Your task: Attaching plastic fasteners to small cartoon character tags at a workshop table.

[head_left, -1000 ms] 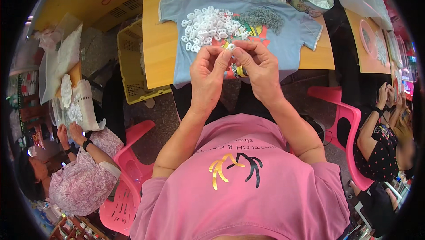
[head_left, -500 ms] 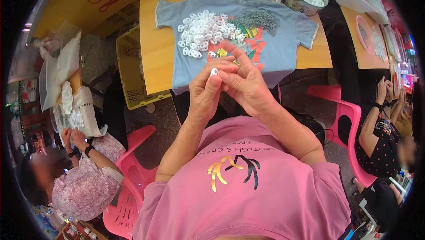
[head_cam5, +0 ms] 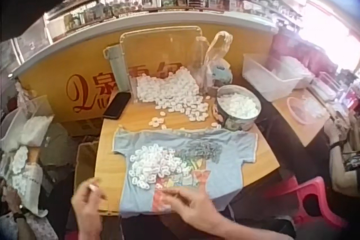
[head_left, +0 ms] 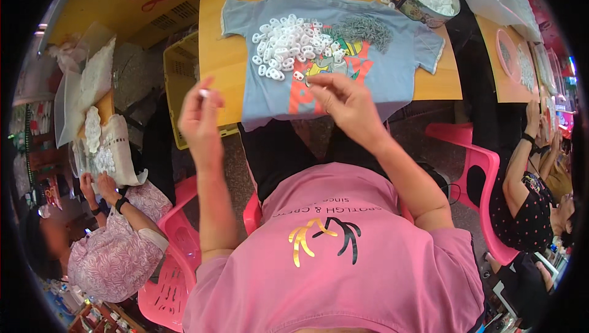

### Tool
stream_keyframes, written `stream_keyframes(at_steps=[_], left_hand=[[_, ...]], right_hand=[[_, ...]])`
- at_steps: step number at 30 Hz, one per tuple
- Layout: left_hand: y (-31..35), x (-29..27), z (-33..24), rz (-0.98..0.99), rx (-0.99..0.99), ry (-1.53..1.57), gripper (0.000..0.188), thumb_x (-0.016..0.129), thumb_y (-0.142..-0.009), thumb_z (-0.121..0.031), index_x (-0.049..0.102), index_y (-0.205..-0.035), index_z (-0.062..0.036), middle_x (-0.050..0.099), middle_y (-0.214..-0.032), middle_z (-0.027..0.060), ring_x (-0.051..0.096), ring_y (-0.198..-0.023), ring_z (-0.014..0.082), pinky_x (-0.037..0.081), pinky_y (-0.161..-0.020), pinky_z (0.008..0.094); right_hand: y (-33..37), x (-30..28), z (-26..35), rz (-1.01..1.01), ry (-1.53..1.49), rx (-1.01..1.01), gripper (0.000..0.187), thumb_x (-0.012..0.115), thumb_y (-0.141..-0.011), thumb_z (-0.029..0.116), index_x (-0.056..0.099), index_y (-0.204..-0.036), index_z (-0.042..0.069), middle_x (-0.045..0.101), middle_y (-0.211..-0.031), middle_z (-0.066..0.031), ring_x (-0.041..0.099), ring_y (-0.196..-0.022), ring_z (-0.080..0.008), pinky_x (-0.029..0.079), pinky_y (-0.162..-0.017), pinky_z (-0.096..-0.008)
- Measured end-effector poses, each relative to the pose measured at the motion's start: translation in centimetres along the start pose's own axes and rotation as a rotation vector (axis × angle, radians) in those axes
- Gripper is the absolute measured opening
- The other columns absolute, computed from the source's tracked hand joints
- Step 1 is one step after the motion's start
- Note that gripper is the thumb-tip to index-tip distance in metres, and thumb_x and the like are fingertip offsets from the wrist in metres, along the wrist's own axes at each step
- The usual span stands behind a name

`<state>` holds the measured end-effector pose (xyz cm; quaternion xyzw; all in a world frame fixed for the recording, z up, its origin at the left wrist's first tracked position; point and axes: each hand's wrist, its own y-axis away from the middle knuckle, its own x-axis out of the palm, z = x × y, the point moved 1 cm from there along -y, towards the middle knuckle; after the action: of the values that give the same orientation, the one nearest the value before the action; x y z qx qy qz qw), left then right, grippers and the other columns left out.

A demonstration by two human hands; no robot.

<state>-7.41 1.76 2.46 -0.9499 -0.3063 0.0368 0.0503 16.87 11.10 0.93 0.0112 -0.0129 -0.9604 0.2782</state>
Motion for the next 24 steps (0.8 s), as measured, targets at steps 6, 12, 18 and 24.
stream_keyframes(at_steps=[6, 12, 18, 24], left_hand=[[-5.5, -8.5, 4.5, -0.254, 0.138, -0.485, 0.053, 0.066, -0.090, -0.013, 0.043, -0.135, 0.0040, 0.052, -0.120, 0.0110, 0.053, -0.107, 0.0169, 0.045, -0.090, 0.0290], [-2.9, -3.6, 1.9, -0.161, 0.234, -0.293, 0.046, 0.058, -0.092, -0.006, 0.041, -0.134, 0.0028, 0.050, -0.126, 0.0135, 0.053, -0.111, 0.0192, 0.044, -0.094, 0.0302], [1.5, 3.2, 0.1, 0.089, 0.121, -0.108, 0.026, 0.057, -0.093, -0.005, 0.056, -0.118, 0.0008, 0.060, -0.100, 0.0048, 0.058, -0.089, 0.0112, 0.047, -0.081, 0.0241], [3.2, 8.0, 1.1, 0.273, -0.123, 0.201, 0.021, 0.056, -0.095, -0.007, 0.057, -0.115, 0.0005, 0.062, -0.093, 0.0039, 0.059, -0.080, 0.0084, 0.049, -0.072, 0.0229]], right_hand=[[-2.8, -0.9, -0.1, -0.145, 0.520, -0.257, 0.012, 0.067, -0.084, 0.009, 0.068, -0.096, 0.004, 0.063, -0.084, -0.0063, 0.058, -0.069, -0.0148, 0.046, -0.062, -0.0274], [-3.7, 1.4, -0.6, -0.108, 0.919, -0.522, 0.012, 0.070, -0.079, 0.017, 0.068, -0.086, 0.007, 0.061, -0.082, -0.0075, 0.061, -0.071, -0.0257, 0.046, -0.062, -0.0365], [-4.4, 1.3, -0.3, -0.117, 1.008, -0.416, 0.012, 0.068, -0.081, 0.018, 0.067, -0.085, 0.007, 0.061, -0.081, -0.0088, 0.062, -0.073, -0.0270, 0.047, -0.062, -0.0373], [-3.3, 0.7, 0.8, -0.065, 0.342, -0.047, 0.017, 0.066, -0.088, 0.018, 0.065, -0.090, 0.001, 0.064, -0.081, -0.0016, 0.057, -0.067, -0.0072, 0.044, -0.058, -0.0248]])
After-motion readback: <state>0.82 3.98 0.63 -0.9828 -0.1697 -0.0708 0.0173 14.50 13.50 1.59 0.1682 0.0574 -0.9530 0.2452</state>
